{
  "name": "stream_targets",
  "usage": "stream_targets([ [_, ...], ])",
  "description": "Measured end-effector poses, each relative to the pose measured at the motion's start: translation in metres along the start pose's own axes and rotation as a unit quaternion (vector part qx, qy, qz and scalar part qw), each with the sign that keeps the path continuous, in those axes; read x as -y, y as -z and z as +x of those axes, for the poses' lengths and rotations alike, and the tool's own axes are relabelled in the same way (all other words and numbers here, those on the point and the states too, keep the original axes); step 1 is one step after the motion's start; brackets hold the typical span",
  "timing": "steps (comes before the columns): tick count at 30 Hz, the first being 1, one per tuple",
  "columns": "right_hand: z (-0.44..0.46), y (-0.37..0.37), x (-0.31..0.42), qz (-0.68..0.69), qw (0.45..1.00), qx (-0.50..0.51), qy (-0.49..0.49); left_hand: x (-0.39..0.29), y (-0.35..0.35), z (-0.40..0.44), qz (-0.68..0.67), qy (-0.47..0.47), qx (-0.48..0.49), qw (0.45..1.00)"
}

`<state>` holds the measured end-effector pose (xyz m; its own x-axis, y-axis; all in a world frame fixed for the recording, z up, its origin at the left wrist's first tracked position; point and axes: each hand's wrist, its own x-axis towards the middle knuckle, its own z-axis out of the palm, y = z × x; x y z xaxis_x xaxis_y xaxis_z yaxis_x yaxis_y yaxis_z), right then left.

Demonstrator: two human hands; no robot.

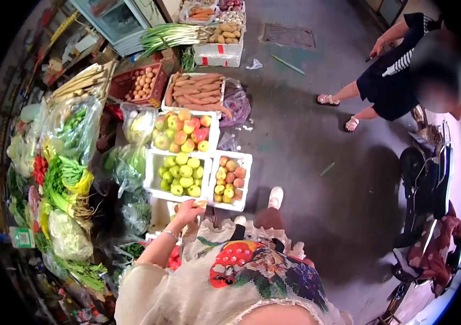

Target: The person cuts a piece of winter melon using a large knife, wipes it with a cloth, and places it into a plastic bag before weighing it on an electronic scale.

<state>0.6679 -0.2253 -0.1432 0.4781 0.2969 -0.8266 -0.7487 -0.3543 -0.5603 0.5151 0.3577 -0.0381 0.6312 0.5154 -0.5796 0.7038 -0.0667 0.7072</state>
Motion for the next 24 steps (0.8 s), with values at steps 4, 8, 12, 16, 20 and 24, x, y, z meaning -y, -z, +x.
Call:
stream_targets([
  [4,0.055,0.013,0.083,-0.050,0.999,-0.005,-0.004,-0.129,-0.022,0.067,0.091,-0.021,0.006,0.996],
  [8,0.098,0.072,0.188,-0.083,0.996,-0.034,-0.017,-0.154,-0.068,0.131,-0.015,-0.008,0.009,1.000],
  [12,0.127,0.161,0.327,-0.105,0.984,-0.139,-0.046,-0.200,-0.074,0.146,-0.040,0.089,-0.017,0.995],
  [16,0.208,0.157,0.521,-0.065,0.977,-0.200,0.031,-0.189,-0.072,0.172,-0.094,0.108,-0.117,0.983],
  [20,0.296,0.069,0.667,-0.061,0.981,-0.134,0.124,-0.146,-0.072,0.243,-0.024,0.177,-0.117,0.977],
  [24,0.366,-0.027,0.748,-0.166,0.973,0.086,0.138,-0.142,-0.065,0.335,-0.119,0.112,-0.150,0.975],
])
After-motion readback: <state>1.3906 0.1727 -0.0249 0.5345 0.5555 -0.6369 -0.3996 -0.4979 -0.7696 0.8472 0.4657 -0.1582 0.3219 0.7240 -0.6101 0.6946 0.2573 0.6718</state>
